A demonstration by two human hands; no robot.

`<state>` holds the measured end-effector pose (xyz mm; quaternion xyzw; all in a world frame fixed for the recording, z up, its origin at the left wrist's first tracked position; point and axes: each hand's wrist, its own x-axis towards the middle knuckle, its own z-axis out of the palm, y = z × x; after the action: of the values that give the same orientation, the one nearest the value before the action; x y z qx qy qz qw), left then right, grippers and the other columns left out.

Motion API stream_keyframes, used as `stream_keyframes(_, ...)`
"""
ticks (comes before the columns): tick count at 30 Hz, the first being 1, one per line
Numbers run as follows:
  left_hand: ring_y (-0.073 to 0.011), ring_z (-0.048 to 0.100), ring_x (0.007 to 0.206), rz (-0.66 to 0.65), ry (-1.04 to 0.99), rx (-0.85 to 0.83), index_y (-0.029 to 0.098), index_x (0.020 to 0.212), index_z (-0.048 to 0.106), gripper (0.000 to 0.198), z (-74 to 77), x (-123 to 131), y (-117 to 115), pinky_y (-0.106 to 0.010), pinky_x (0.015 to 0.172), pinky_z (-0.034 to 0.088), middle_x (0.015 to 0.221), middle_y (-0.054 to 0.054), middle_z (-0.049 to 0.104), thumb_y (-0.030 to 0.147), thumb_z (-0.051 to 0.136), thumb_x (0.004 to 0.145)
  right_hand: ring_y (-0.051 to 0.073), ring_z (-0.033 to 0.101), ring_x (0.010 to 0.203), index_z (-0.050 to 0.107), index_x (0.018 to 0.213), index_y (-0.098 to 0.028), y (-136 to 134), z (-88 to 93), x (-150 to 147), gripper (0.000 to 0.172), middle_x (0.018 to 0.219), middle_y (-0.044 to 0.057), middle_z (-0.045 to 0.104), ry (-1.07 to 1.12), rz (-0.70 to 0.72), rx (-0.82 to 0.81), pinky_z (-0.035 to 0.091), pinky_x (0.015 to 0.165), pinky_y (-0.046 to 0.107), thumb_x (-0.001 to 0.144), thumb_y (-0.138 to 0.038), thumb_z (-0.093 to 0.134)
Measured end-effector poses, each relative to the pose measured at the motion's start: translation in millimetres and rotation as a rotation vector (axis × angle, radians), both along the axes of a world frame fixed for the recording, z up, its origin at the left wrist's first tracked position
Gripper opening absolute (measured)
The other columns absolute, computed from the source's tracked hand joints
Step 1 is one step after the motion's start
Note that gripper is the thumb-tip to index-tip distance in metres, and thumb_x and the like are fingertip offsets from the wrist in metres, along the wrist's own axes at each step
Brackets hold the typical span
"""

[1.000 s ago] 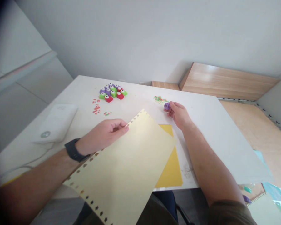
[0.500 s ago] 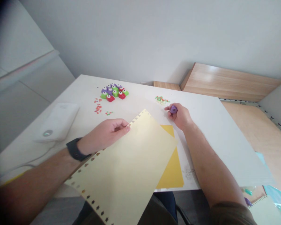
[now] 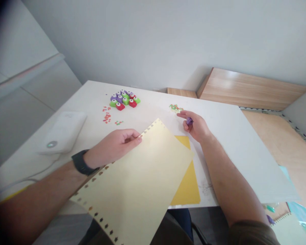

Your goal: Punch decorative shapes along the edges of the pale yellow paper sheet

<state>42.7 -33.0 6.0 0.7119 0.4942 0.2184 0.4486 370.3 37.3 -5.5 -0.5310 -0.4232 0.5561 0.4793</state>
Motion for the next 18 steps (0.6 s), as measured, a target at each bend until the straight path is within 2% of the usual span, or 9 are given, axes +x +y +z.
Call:
stream_keyframes(7, -0.0197, 0.068, 0.072, -0.001, -0.007, 0.006, 0.021, 0.093, 0.072, 0.034, -1.0, -0.3, 0.3, -0.027, 0.062, 0.049, 0.082, -0.003, 0.075, 0.052, 0.056, 0.099, 0.010, 0.042, 0.050, 0.075, 0.111, -0.023, -1.2, -0.6, 1.8, 0.034, 0.134, 0.011, 0.075, 0.003, 0.008, -0.013, 0.027, 0.043, 0.031, 0.083, -0.040, 0.066)
stream_keyframes(18, -0.0193, 0.067, 0.072, -0.001, 0.004, 0.003, 0.021, 0.092, 0.072, 0.034, 0.1, 0.2, -0.4, -0.027, 0.062, 0.048, 0.081, -0.002, 0.075, 0.051, 0.057, 0.099, 0.010, 0.043, 0.051, 0.078, 0.097, -0.019, 0.3, -0.1, 0.7, 0.027, 0.118, 0.011, 0.078, -0.052, -0.050, 0.006, 0.029, 0.044, 0.030, 0.080, -0.037, 0.067)
